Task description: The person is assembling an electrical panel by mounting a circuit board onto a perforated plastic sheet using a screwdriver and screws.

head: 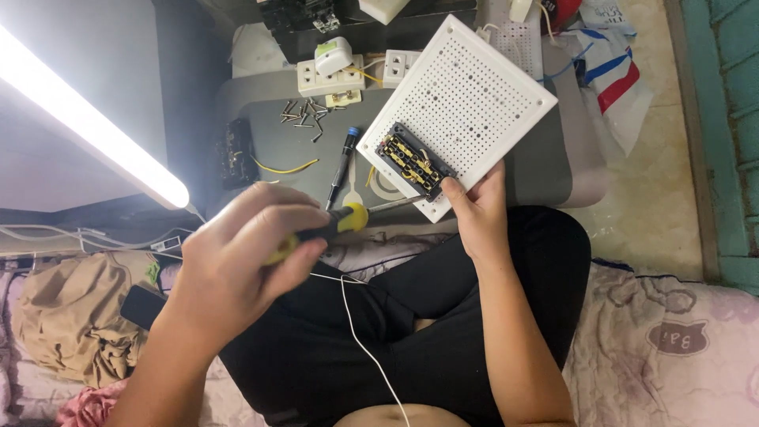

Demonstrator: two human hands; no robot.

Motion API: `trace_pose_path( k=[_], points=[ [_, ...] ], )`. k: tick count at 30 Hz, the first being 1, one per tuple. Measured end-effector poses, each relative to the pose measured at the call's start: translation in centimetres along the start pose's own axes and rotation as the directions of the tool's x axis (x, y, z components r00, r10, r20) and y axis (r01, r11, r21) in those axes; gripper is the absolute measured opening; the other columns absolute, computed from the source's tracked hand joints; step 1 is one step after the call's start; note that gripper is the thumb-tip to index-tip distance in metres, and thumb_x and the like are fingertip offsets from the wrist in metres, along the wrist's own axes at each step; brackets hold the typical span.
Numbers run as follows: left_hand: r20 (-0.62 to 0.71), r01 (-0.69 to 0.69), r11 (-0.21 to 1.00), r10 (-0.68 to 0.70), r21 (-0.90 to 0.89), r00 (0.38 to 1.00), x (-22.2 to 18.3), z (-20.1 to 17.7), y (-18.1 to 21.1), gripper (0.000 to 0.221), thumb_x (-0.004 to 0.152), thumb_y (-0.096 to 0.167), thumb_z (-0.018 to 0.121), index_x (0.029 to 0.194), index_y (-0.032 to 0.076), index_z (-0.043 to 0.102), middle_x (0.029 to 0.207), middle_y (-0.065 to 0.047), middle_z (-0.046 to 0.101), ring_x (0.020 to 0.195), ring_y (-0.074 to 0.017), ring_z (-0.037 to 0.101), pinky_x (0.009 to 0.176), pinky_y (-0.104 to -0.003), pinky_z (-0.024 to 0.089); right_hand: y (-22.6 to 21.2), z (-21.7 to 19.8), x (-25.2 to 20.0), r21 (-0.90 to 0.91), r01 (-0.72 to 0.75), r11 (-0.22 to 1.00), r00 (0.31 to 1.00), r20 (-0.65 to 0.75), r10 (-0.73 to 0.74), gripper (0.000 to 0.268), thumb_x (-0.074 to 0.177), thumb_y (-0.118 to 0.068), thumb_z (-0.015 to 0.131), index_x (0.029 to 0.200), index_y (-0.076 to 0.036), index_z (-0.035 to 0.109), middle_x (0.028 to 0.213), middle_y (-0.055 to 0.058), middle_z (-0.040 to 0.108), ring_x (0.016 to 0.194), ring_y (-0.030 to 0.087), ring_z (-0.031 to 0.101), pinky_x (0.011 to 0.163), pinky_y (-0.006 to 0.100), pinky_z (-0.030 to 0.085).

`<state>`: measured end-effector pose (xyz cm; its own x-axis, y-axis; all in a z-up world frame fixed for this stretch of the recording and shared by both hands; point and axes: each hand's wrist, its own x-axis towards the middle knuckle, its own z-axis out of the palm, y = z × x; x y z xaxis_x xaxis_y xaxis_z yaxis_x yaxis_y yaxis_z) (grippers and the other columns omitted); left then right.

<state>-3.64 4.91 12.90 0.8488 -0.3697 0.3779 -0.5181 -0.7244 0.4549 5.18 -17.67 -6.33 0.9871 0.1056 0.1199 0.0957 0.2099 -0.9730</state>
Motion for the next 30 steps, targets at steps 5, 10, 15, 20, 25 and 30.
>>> trace_pose_path(
  k=[5,10,15,20,25,30],
  points=[
    [-0.008,0.036,0.999,-0.036,-0.011,0.999,-0.1,0.1,0.6,0.023,0.093,0.019,0.059,0.103,-0.002,0.058,0.099,-0.016,0.064,0.091,-0.0257,0.066,0.082,-0.032,0.053,-0.2,-0.1,0.0,0.069,-0.026,0.997,0.999,0.033,0.023,0.067,0.089,-0.007,0.061,0.144,-0.005,0.022,0.148,0.019,0.040,0.136,0.028,0.043,0.114,0.042,0.037],
    [-0.026,0.087,0.995,-0.088,-0.038,0.996,-1.0,0.7,0.3,0.029,0.087,0.021,0.070,0.104,0.000,0.060,0.102,-0.014,0.066,0.096,-0.0220,0.068,0.091,-0.030,0.052,-0.7,-0.1,0.2,0.095,-0.078,0.992,0.995,0.070,0.072,0.073,0.087,0.005,0.058,0.147,-0.007,0.017,0.152,0.019,0.035,0.140,0.029,0.039,0.116,0.044,0.036],
    [0.111,0.010,1.000,-0.007,-0.029,0.994,-0.8,0.1,1.1,0.025,0.092,0.015,0.065,0.106,-0.001,0.052,0.109,-0.018,0.058,0.096,-0.0283,0.064,0.082,-0.037,0.054,-0.2,-0.1,0.1,0.059,-0.016,0.998,0.996,0.084,0.011,0.070,0.089,0.001,0.058,0.147,-0.006,0.018,0.152,0.020,0.033,0.141,0.030,0.036,0.117,0.045,0.033],
    [0.203,0.082,0.978,-0.122,0.194,0.971,-1.3,-0.6,1.8,0.042,0.090,0.035,0.066,0.115,0.003,0.054,0.102,-0.011,0.059,0.084,-0.0259,0.064,0.063,-0.038,0.054,-0.7,0.4,0.1,0.049,0.018,0.999,0.995,0.093,-0.022,0.071,0.091,0.002,0.057,0.148,-0.006,0.015,0.154,0.020,0.030,0.144,0.030,0.034,0.120,0.044,0.031],
    [0.254,0.161,0.979,-0.190,0.128,0.949,-1.0,-1.0,2.1,0.032,0.092,0.022,0.063,0.118,0.006,0.055,0.099,-0.008,0.056,0.073,-0.0234,0.063,0.062,-0.037,0.053,-0.7,0.3,-0.3,0.038,0.022,0.999,0.995,0.094,-0.025,0.072,0.093,0.000,0.057,0.149,-0.008,0.014,0.155,0.019,0.029,0.144,0.031,0.035,0.119,0.044,0.034],
    [0.241,0.254,0.966,-0.259,0.052,0.935,-0.1,-0.9,3.2,0.040,0.086,0.011,0.061,0.124,0.005,0.049,0.114,-0.011,0.055,0.058,-0.0201,0.057,0.061,-0.034,0.052,-0.6,0.3,-0.4,0.062,0.050,0.997,0.993,0.107,-0.057,0.071,0.095,-0.004,0.058,0.150,-0.007,0.012,0.155,0.020,0.028,0.144,0.030,0.034,0.120,0.045,0.033]
  ],
)
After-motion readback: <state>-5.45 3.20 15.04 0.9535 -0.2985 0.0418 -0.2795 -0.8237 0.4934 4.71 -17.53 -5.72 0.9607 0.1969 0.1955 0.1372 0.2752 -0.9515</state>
